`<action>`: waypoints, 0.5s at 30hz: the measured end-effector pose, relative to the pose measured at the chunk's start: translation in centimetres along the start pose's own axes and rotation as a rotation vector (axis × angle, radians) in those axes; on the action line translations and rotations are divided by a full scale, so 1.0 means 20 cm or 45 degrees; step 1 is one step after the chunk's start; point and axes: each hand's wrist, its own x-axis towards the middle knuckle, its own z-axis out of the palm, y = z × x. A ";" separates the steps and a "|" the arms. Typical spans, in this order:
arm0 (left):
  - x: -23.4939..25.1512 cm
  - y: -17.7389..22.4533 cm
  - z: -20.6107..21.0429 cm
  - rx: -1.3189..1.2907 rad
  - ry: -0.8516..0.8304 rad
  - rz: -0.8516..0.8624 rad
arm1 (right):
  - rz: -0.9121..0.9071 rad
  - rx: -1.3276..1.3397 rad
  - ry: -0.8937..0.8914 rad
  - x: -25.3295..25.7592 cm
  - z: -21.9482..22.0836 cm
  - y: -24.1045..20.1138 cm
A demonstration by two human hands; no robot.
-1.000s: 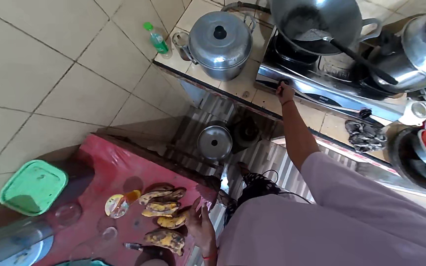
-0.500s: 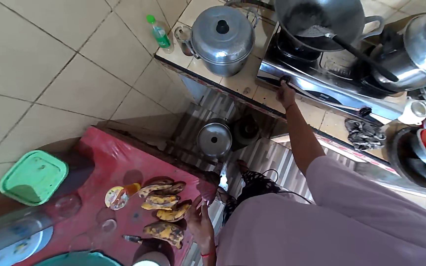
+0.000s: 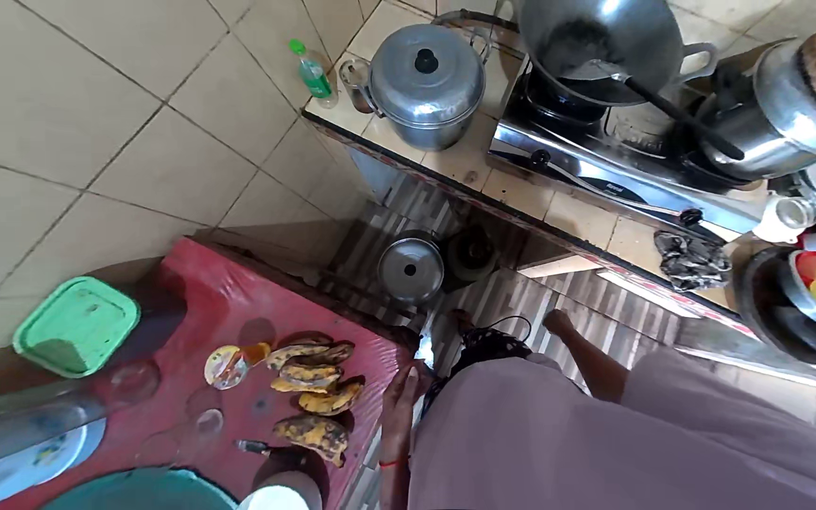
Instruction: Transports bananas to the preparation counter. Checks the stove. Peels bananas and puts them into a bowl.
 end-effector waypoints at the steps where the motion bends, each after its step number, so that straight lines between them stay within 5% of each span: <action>1: 0.00 -0.02 0.00 -0.013 -0.058 -0.073 | 0.031 0.068 -0.001 0.03 0.03 0.06; 8: -0.13 -0.29 -0.06 0.016 0.050 -0.361 | -0.025 0.071 0.007 0.03 -0.09 -0.03; 15: -0.40 -0.82 0.04 -0.441 0.745 -0.436 | -0.747 -0.508 0.118 0.10 -0.27 -0.45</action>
